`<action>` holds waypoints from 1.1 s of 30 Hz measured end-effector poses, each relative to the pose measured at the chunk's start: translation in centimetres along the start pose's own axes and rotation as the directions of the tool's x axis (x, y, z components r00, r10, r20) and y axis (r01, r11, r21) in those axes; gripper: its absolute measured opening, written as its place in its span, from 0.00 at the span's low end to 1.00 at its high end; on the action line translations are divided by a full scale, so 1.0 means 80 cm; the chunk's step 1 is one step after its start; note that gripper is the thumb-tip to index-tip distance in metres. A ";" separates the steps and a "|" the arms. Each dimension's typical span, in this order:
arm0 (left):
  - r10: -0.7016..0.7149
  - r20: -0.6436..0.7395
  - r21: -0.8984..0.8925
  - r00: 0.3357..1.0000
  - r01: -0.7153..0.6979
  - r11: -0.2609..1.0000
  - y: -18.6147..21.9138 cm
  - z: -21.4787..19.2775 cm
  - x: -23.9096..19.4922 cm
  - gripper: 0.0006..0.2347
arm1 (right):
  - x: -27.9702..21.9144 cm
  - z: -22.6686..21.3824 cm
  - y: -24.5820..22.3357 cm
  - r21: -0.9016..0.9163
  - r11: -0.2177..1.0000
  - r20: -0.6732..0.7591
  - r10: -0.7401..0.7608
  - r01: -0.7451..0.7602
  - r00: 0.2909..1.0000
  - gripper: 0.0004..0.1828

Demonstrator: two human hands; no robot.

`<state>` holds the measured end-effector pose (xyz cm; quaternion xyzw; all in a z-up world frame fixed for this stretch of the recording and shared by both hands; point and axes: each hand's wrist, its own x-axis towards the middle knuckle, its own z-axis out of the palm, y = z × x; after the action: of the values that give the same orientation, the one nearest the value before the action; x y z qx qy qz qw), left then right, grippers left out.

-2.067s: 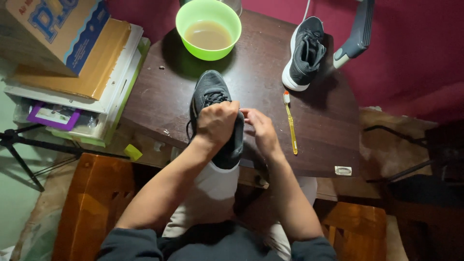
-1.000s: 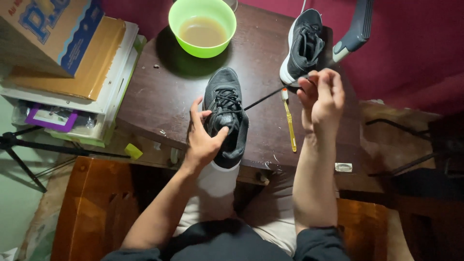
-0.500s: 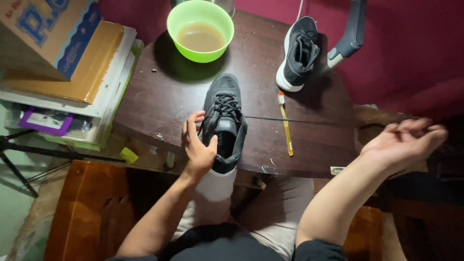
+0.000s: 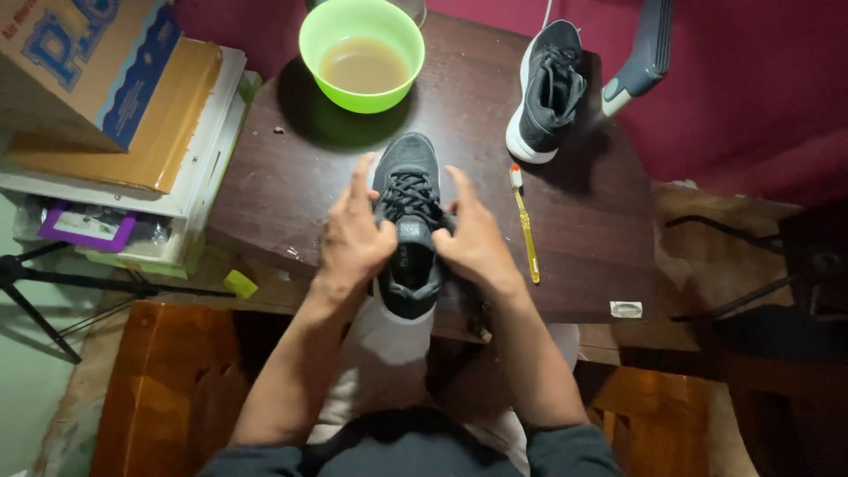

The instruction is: The person cleans the sole of a black sneaker using a toothbrush and a liquid solution from a green bowl. They then remove the shoelaces from the sneaker, pull them out completely, and place them on the table.

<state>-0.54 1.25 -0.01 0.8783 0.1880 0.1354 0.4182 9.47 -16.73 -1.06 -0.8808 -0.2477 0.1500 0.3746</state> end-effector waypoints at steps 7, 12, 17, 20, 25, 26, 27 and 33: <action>0.000 0.001 0.129 1.000 0.000 0.992 -0.037 -0.001 -0.006 0.24 | -0.030 -0.003 0.000 -0.039 0.995 -0.104 0.090 -0.094 0.991 0.45; 0.069 0.098 0.217 0.993 -0.089 0.972 -0.033 -0.004 0.008 0.24 | -0.010 0.001 0.023 -0.174 0.981 -0.099 -0.107 0.089 0.989 0.45; 0.092 0.290 0.294 0.953 -0.180 0.938 -0.010 -0.005 0.034 0.26 | 0.009 -0.006 0.005 -0.208 0.941 0.040 -0.265 0.267 0.964 0.41; 0.177 0.349 0.057 0.920 -0.210 0.976 0.021 -0.035 0.057 0.18 | 0.026 -0.021 -0.004 -0.069 0.934 0.012 -0.351 0.351 0.936 0.33; 0.129 0.376 0.426 0.917 -0.295 0.855 0.002 -0.021 0.115 0.07 | 0.062 -0.020 -0.011 -0.217 0.939 -0.033 -0.280 0.267 0.959 0.08; 0.131 0.375 0.427 0.918 -0.297 0.854 0.003 -0.017 0.119 0.07 | 0.064 -0.020 -0.018 -0.218 0.939 -0.035 -0.281 0.268 0.959 0.08; 0.107 0.418 0.435 0.902 -0.303 0.848 0.003 -0.014 0.122 0.07 | 0.064 -0.019 -0.027 -0.251 0.942 0.033 -0.222 0.223 0.974 0.07; 0.144 0.412 0.444 0.900 -0.337 0.830 -0.026 0.012 0.130 0.03 | 0.080 -0.002 -0.020 -0.314 0.938 0.132 -0.108 0.145 0.985 0.05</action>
<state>8.67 6.39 -1.42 0.9830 0.0224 -0.0299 0.1799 14.29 -12.34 -0.28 -0.9025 -0.3460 0.1325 0.2197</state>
